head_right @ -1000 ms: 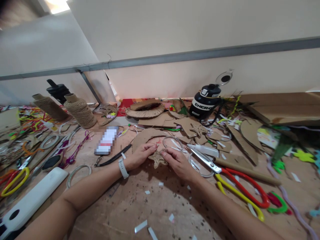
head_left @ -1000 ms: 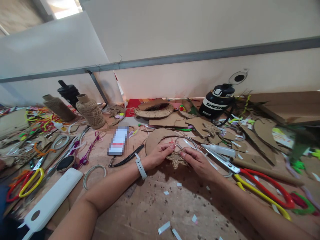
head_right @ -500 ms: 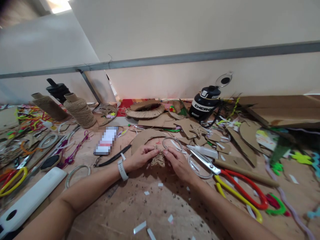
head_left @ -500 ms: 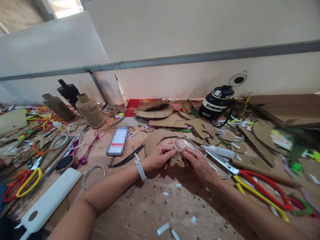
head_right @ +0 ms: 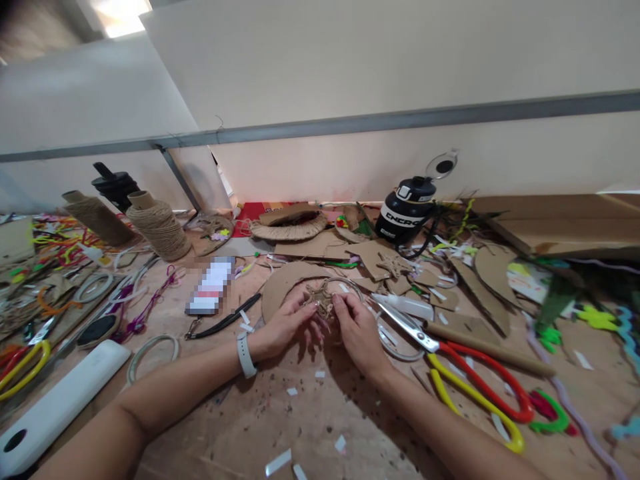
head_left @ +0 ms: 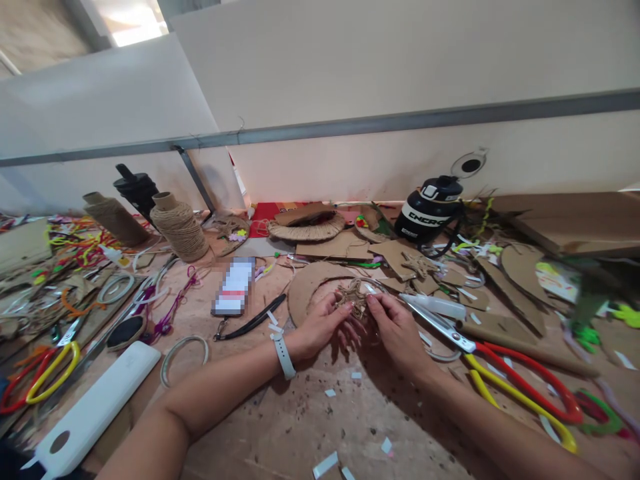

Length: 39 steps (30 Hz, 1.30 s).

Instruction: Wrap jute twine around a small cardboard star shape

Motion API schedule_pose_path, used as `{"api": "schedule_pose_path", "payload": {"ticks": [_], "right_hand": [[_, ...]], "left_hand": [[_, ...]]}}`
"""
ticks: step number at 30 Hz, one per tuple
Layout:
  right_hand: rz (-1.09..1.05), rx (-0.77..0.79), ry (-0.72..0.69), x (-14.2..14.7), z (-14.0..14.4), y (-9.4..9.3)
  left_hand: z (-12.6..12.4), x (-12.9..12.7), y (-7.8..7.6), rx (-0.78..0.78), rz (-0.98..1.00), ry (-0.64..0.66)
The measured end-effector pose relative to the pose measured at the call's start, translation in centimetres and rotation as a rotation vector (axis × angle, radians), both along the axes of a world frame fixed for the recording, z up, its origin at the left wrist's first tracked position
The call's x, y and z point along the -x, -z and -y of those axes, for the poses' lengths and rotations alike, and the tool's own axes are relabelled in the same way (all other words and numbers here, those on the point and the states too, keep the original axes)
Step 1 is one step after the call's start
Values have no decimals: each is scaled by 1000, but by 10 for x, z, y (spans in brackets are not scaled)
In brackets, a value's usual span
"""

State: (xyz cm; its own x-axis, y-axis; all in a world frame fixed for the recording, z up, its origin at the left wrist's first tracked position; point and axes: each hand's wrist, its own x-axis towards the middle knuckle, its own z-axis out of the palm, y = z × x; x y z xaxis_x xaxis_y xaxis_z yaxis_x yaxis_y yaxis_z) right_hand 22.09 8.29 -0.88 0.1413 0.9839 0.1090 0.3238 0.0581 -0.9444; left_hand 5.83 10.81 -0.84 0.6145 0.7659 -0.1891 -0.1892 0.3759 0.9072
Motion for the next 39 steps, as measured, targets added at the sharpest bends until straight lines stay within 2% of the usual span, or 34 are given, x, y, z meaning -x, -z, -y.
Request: {"api": "schedule_pose_path", "payload": {"ticks": [6, 14, 20, 24, 30, 32, 35, 39], "right_hand": [[58, -46, 7, 1, 1, 0], [69, -46, 9, 2, 1, -1], [11, 31, -11, 3, 2, -3], [-11, 63, -30, 3, 1, -5], [-108, 223, -247, 2, -2, -1], [-139, 247, -298, 0, -3, 1], [-50, 160, -288, -5, -5, 1], [325, -172, -212, -15, -8, 1]], "left_hand": [[-1, -1, 2, -113, -35, -51], [-3, 3, 2, -217, -133, -38], [-5, 5, 3, -325, -213, -30], [-9, 5, 9, -321, -205, -51], [-19, 6, 16, -250, -146, -176], [-21, 7, 17, -242, -143, -172], [-22, 8, 18, -253, -159, -149], [-20, 7, 17, -282, -198, -111]]}}
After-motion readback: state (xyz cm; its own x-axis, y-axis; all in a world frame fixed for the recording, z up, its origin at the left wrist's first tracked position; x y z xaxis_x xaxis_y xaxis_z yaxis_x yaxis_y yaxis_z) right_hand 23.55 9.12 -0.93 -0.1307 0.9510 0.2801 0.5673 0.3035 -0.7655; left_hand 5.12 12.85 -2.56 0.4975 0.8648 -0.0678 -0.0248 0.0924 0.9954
